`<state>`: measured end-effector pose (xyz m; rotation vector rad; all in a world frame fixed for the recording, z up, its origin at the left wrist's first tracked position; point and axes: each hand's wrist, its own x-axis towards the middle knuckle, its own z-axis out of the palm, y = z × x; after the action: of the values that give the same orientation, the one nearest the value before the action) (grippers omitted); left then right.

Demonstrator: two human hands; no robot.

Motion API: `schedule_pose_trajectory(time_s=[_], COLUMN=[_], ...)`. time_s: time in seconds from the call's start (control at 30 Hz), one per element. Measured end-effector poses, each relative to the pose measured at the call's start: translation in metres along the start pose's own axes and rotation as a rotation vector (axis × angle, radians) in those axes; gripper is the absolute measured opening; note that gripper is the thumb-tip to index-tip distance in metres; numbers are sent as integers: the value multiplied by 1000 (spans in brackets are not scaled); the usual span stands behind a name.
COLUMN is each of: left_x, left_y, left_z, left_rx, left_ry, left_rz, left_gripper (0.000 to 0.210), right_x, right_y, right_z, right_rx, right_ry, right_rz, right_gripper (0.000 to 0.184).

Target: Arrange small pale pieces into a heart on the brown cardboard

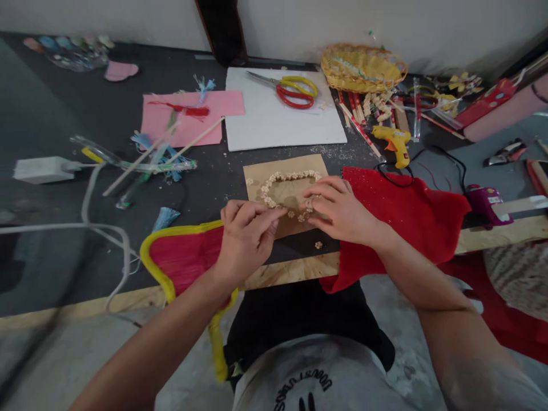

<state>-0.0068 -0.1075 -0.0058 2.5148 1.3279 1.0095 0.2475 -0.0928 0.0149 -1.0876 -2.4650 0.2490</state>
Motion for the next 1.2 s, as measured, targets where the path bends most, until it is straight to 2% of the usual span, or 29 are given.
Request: schedule_pose_trajectory(time_s=[0.17, 0.23, 0.33, 0.5, 0.67, 0.77, 0.83, 0.93, 1.07, 1.2], left_x=[3, 5, 8, 9, -8, -24, -31, -32, -14, 0], left_y=[1, 2, 1, -2, 10, 24, 38, 65, 100, 113], left_z=[-4, -8, -14, -29, -49, -54, -49, -30, 1, 22], left_rx=[-53, -45, -22, 61, 152, 171, 194, 185, 250, 407], left_ry=[62, 81, 81, 0, -54, -115, -187, -302, -415, -536], left_rz=[-9, 6, -16, -41, -21, -51, -55, -23, -47, -129], left_gripper=[17, 17, 18, 24, 23, 24, 26, 30, 40, 31], right_x=[-24, -40, -67, -103, -113, -113, -112, -113, -112, -112], right_y=[1, 0, 0, 3, 7, 8, 9, 9, 10, 11], right_z=[-20, -24, -23, -14, -6, -2, -1, -1, -3, -5], right_rx=[54, 92, 136, 145, 151, 151, 158, 179, 189, 218], right_ry=[165, 218, 277, 391, 448, 474, 471, 458, 433, 399], right_rz=[93, 198, 358, 581, 528, 474, 441, 385, 355, 332], right_gripper=[16, 17, 21, 23, 23, 21, 18, 13, 9, 13])
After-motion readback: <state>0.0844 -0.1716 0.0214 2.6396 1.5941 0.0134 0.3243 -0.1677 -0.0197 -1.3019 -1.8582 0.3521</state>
